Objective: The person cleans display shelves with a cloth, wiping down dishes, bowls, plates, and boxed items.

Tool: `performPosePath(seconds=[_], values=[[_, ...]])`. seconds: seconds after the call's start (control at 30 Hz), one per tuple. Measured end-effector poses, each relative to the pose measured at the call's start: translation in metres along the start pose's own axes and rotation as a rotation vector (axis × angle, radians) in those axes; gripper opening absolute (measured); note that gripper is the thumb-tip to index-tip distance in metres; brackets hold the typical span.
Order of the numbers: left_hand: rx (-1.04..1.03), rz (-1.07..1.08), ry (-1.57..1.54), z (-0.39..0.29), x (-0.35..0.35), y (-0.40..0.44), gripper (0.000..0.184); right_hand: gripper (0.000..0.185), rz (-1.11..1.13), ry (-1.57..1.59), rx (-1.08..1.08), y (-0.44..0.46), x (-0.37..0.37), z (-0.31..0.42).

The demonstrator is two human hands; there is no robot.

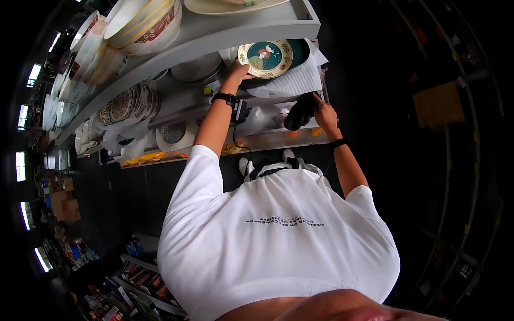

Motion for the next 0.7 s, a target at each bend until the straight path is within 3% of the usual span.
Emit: performPosePath(seconds=[0.13, 0.27, 0.33, 0.4, 0.43, 0.53, 0.6, 0.7], values=[[-0.017, -0.127, 0.076, 0.004, 0.003, 0.003, 0.04, 0.039, 0.034, 0.072, 0.076, 0.014, 0.004, -0.007], [-0.282, -0.19, 0.311, 0.047, 0.014, 0.08, 0.039, 0.04, 0.096, 0.123, 0.035, 0.014, -0.001, -0.008], [-0.208, -0.175, 0.07, 0.031, 0.013, 0.053, 0.042, 0.042, 0.099, 0.183, 0.02, 0.008, -0.006, -0.009], [-0.16, -0.171, 0.038, 0.025, 0.013, 0.044, 0.044, 0.044, 0.123, 0.167, -0.005, 0.004, -0.002, -0.001], [-0.178, -0.249, 0.163, 0.034, 0.018, 0.063, 0.046, 0.044, 0.146, 0.138, -0.004, 0.005, -0.001, -0.001], [-0.208, -0.205, 0.195, 0.037, 0.016, 0.077, 0.046, 0.045, 0.166, 0.045, 0.031, 0.023, 0.006, -0.009], [-0.215, -0.383, 0.435, -0.005, 0.015, 0.025, 0.051, 0.044, 0.183, 0.029, 0.079, 0.031, 0.007, -0.009], [-0.263, -0.418, 0.461, -0.012, 0.016, 0.004, 0.058, 0.044, 0.199, 0.124, 0.045, 0.024, -0.002, -0.014]])
Point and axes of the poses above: each hand's wrist, its own y-axis towards the middle knuckle, its own x-axis out of the back of the hand, z = x × y, the point moved 6 cm from there along y, towards the middle knuckle, and after that the axes turned 12 degrees about -z, right-handed, at the moved point
